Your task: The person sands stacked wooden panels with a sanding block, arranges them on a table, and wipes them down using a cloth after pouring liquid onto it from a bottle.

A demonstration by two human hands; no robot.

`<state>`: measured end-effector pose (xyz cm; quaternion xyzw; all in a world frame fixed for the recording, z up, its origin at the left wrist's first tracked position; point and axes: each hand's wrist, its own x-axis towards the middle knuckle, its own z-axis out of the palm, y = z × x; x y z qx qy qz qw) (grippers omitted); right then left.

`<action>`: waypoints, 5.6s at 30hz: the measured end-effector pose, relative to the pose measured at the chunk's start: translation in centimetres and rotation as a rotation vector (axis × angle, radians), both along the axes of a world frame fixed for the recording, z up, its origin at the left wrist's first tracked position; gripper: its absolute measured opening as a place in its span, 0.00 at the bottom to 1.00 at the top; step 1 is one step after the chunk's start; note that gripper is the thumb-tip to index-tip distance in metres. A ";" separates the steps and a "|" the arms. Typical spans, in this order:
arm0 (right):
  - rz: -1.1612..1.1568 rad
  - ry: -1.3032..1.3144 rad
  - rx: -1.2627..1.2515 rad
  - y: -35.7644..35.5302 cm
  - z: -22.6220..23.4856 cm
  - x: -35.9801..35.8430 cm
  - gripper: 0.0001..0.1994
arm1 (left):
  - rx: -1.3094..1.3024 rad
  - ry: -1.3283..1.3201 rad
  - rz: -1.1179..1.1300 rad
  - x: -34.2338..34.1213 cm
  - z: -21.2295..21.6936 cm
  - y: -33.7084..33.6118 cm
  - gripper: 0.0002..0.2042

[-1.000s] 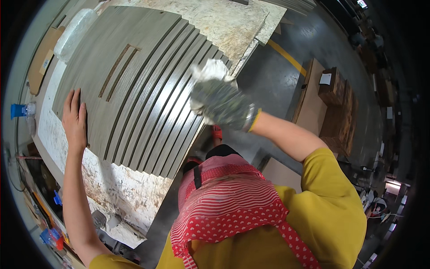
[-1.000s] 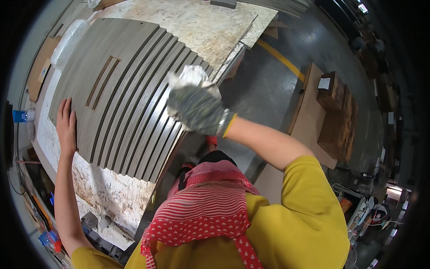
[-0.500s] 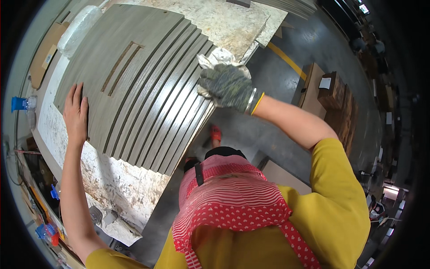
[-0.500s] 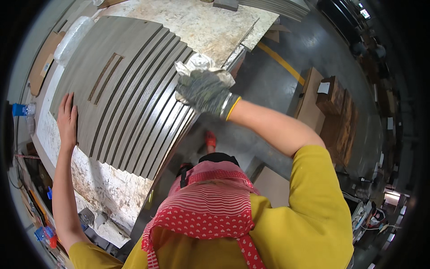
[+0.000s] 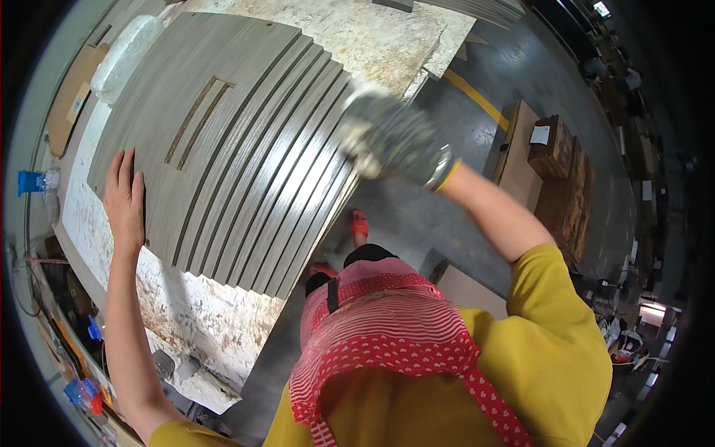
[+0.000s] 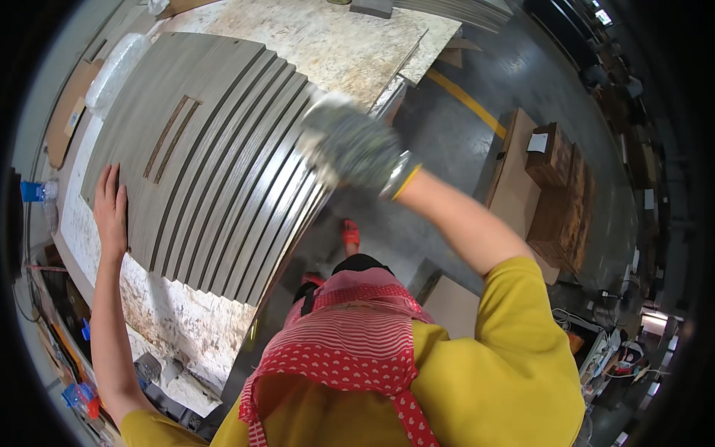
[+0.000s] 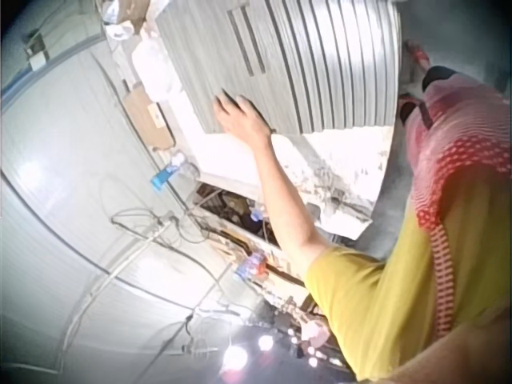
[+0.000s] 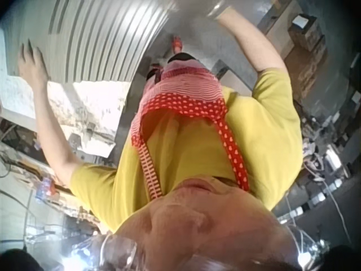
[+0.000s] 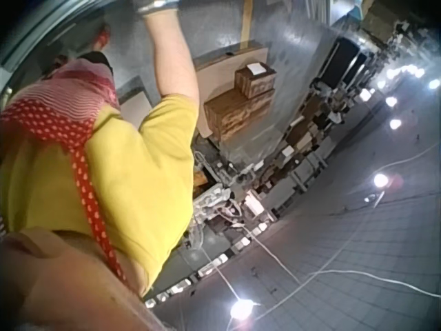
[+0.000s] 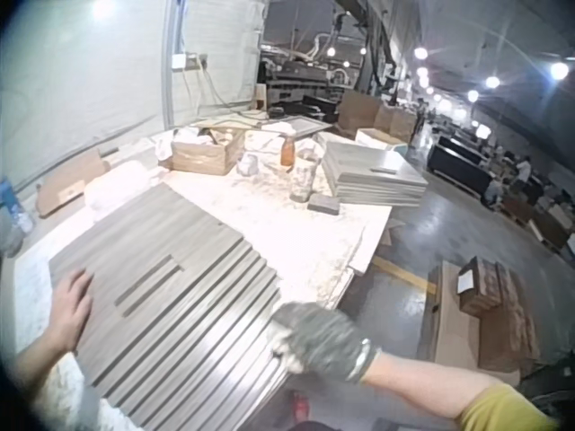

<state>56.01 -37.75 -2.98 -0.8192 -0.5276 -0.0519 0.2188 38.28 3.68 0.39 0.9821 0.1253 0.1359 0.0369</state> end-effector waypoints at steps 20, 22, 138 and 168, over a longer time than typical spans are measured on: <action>0.014 -0.090 -0.059 0.6 -4.7 -9.6 0.21 | -0.006 -0.011 -0.036 0.4 -0.4 0.7 0.21; 0.105 -0.222 -0.133 0.1 -4.4 -7.7 0.25 | -0.056 -0.036 -0.050 0.0 -0.4 0.9 0.21; -0.274 -0.142 -0.031 1.2 -6.3 -16.9 0.26 | 0.035 -0.124 -0.016 0.8 -2.4 2.9 0.23; -0.290 0.462 0.097 2.8 -5.6 -13.0 0.13 | 0.011 -0.113 -0.002 1.1 -2.3 2.4 0.24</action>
